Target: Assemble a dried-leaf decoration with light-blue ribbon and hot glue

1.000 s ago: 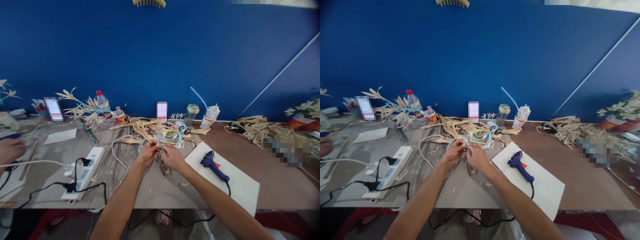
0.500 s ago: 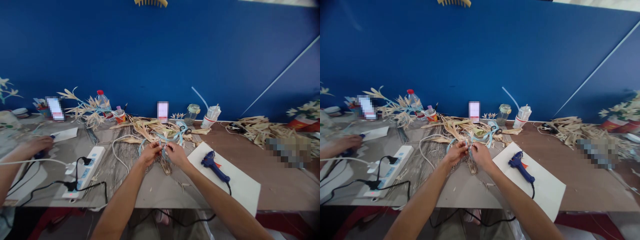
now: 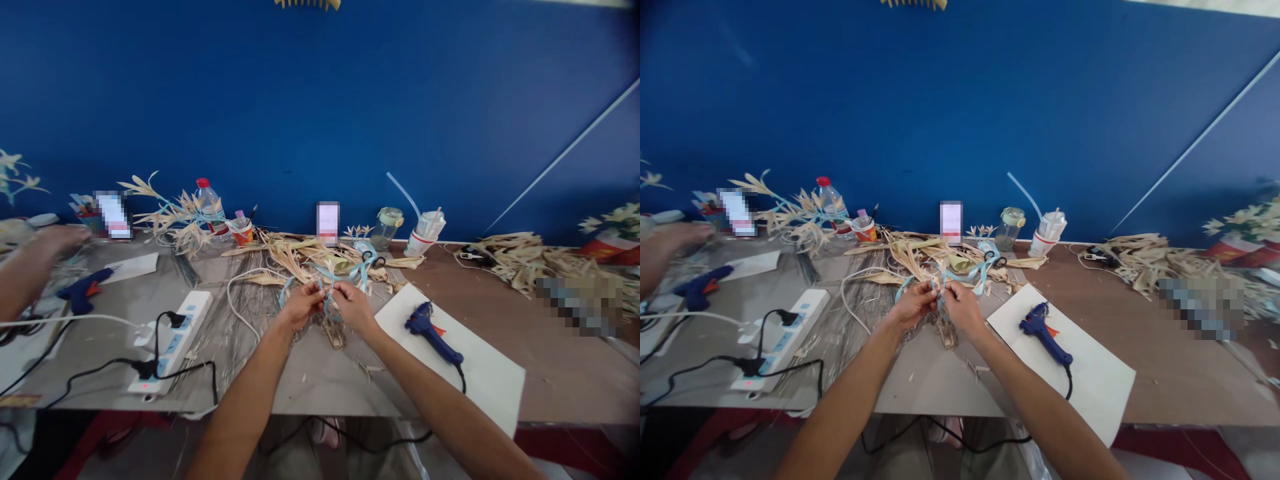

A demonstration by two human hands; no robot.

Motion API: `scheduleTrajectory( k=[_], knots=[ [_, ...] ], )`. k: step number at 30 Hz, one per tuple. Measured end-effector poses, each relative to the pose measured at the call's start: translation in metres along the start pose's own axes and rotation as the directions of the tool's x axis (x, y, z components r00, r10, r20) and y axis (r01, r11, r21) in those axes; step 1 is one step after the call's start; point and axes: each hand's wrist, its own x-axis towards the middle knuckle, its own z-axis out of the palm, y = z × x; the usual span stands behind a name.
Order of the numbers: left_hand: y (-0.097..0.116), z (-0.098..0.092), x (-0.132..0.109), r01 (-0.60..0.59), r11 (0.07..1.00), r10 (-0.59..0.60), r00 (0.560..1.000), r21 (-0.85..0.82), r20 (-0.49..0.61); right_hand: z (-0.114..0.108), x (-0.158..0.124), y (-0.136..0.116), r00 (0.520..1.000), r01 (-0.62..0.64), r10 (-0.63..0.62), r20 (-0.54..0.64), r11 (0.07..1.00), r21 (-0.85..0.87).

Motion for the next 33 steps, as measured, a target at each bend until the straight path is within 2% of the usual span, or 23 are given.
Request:
scheduleTrajectory(
  k=[10,19,25,33],
  knots=[
    [0.001,0.001,-0.002,0.055,0.998,-0.055,0.998,-0.024,-0.006,0.008,0.000,0.011,0.998,-0.015,0.020,-0.057,0.997,0.073],
    [-0.002,0.001,0.002,0.028,0.998,-0.032,0.997,-0.059,-0.067,0.006,0.007,0.015,1.000,-0.015,0.014,0.008,0.984,0.179],
    [-0.001,0.001,0.001,0.024,0.998,-0.029,0.996,-0.060,-0.086,0.008,0.007,0.010,1.000,-0.011,0.013,-0.010,0.986,0.168],
    [-0.004,0.000,0.002,0.062,0.998,-0.064,0.993,-0.023,-0.097,0.013,0.002,0.018,0.998,0.004,0.006,-0.068,0.989,0.147]
  ],
)
